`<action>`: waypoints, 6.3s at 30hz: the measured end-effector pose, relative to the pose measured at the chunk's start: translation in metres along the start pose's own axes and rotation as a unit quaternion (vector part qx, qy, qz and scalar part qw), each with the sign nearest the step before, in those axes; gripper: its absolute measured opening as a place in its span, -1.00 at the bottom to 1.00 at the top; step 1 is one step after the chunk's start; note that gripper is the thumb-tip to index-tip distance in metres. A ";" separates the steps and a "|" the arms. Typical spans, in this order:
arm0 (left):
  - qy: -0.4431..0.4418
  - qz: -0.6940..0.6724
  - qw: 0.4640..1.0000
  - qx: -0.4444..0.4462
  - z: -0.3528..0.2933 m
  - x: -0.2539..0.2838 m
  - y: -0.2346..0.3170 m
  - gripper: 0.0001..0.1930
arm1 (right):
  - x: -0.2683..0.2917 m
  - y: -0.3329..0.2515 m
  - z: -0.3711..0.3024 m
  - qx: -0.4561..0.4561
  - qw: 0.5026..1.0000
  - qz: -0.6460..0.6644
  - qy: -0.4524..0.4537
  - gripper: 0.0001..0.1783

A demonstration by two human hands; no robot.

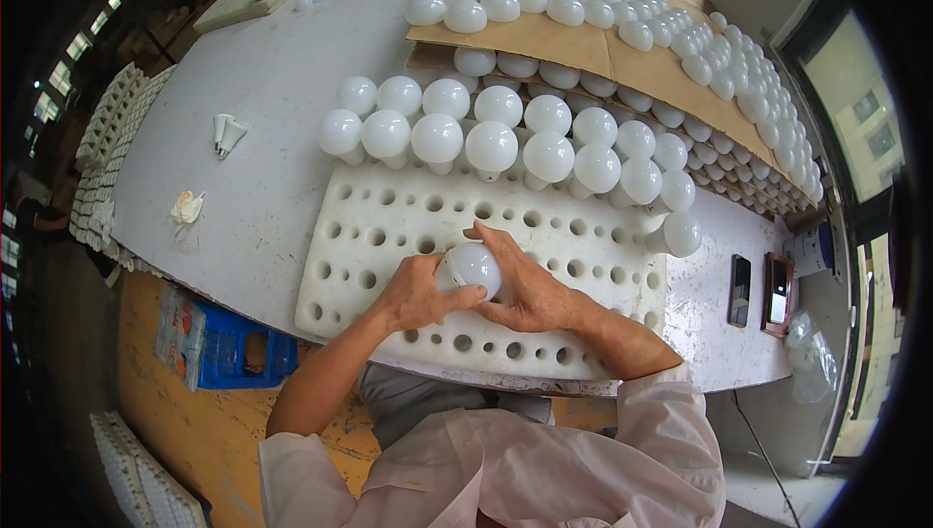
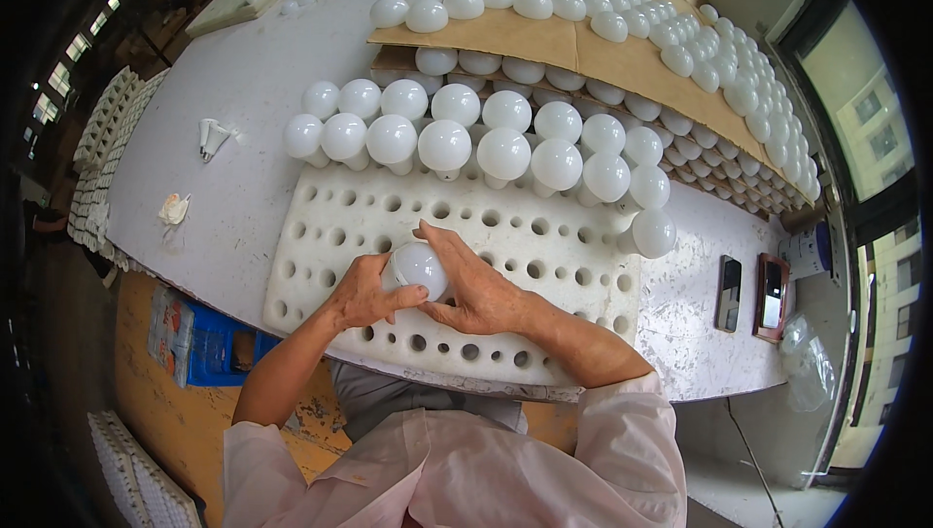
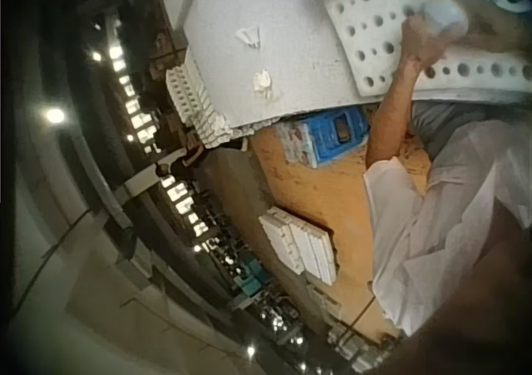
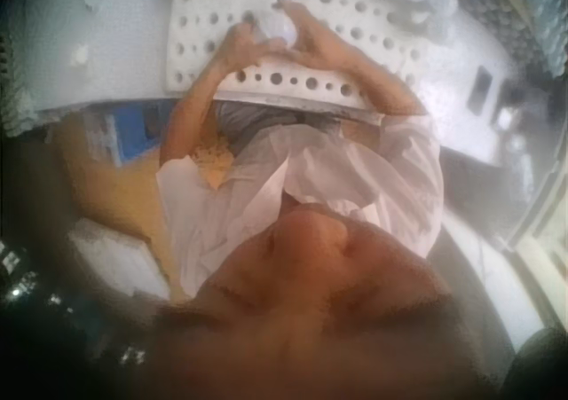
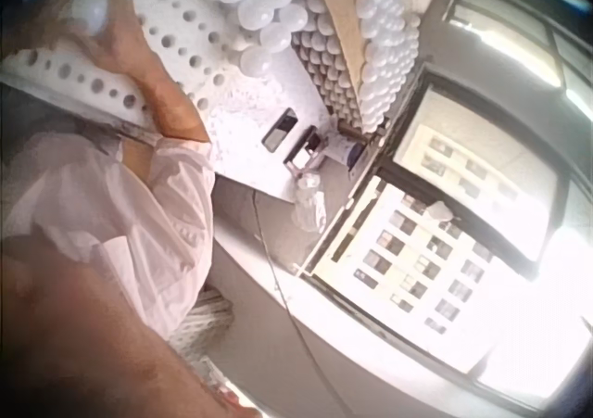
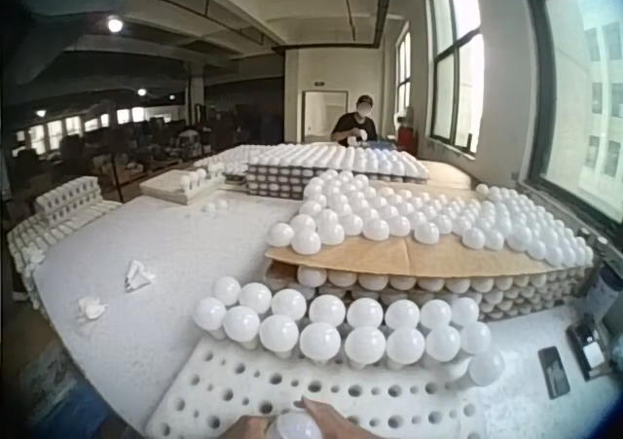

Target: The person assembles light bulbs by pressing diffuser covers onto bulb bases by hand and placing the assembled bulbs into slots in a foam holder.

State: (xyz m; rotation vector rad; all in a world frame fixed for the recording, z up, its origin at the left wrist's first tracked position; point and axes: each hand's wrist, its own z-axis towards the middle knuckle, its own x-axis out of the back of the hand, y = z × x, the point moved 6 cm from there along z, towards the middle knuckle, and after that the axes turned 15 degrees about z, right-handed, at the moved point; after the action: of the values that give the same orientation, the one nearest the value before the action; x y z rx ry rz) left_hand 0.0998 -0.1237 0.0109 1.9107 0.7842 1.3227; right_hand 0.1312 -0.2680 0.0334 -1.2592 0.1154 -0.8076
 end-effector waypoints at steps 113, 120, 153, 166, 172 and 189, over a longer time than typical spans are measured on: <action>-0.214 0.065 0.973 0.050 -0.001 -0.026 -0.008 -0.21 | -0.022 0.000 -0.003 0.067 0.996 0.045 -0.028 -0.36; -0.170 0.131 0.977 -0.010 -0.006 -0.018 0.000 -0.23 | -0.021 0.006 -0.002 0.040 0.996 0.066 -0.043 -0.38; -0.206 -0.050 0.974 0.074 0.008 -0.018 -0.008 -0.35 | -0.005 0.004 0.011 -0.064 0.985 0.148 0.061 -0.26; -0.210 -0.515 0.827 0.081 0.012 -0.045 -0.008 -0.13 | 0.004 0.015 0.000 -0.169 0.956 0.224 0.082 -0.09; -0.070 -0.394 0.916 0.014 0.007 -0.025 -0.021 -0.33 | 0.048 -0.019 -0.004 -0.007 0.984 -0.014 0.175 -0.10; 0.393 -0.006 0.919 -0.045 -0.073 0.075 -0.091 -0.85 | 0.158 -0.054 -0.086 -0.134 0.828 -0.495 0.226 -0.27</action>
State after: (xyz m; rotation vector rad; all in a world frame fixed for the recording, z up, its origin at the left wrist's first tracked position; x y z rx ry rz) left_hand 0.0445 0.0030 -0.0030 1.2595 1.0752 2.1095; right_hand 0.1775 -0.4349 0.1058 -1.3441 -0.0660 -2.0567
